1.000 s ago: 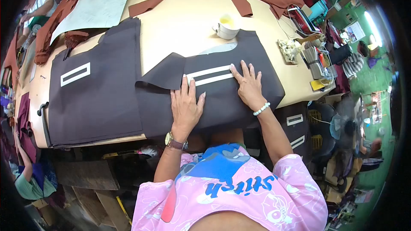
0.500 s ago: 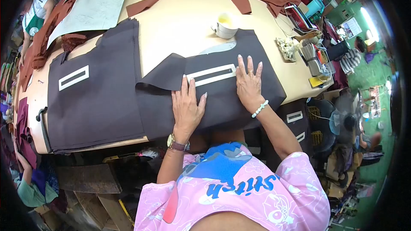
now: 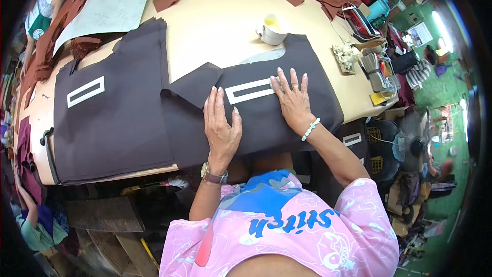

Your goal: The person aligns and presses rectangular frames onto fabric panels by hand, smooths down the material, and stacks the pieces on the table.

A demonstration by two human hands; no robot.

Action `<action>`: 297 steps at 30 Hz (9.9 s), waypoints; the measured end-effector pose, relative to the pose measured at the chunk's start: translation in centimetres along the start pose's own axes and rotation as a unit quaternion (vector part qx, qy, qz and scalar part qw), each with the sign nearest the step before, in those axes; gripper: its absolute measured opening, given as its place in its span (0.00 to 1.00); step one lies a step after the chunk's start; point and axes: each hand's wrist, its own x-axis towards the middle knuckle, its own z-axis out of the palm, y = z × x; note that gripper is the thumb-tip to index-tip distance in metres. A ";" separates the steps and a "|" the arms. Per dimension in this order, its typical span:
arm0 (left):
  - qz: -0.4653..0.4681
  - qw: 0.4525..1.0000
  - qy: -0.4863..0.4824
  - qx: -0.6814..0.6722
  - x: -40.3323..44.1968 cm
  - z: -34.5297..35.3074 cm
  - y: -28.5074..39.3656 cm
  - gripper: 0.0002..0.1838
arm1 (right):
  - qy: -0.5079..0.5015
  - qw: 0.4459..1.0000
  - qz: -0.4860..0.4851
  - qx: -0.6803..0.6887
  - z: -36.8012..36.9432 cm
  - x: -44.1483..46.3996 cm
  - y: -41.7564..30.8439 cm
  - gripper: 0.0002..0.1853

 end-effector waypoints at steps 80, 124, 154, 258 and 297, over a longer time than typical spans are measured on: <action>-0.129 0.971 0.114 -0.163 10.0 -12.4 -1.0 0.12 | 0.137 0.699 0.265 0.650 11.0 5.0 15.2 0.44; -0.090 0.426 -0.777 -0.456 -16.2 12.6 26.6 0.08 | -0.154 0.529 0.826 0.117 13.1 -67.3 16.8 0.28; -0.220 0.847 -0.402 -0.271 -17.4 32.6 -6.7 0.23 | 0.013 0.736 0.640 0.220 39.5 -24.6 34.7 0.32; -0.177 0.949 0.244 0.089 1.7 -11.0 -5.9 0.06 | 0.229 0.650 -0.221 0.690 -18.6 16.0 -18.2 0.41; -0.025 0.992 -0.094 0.075 -2.8 2.8 4.7 0.28 | 0.268 0.742 0.226 0.572 5.4 2.6 5.9 0.39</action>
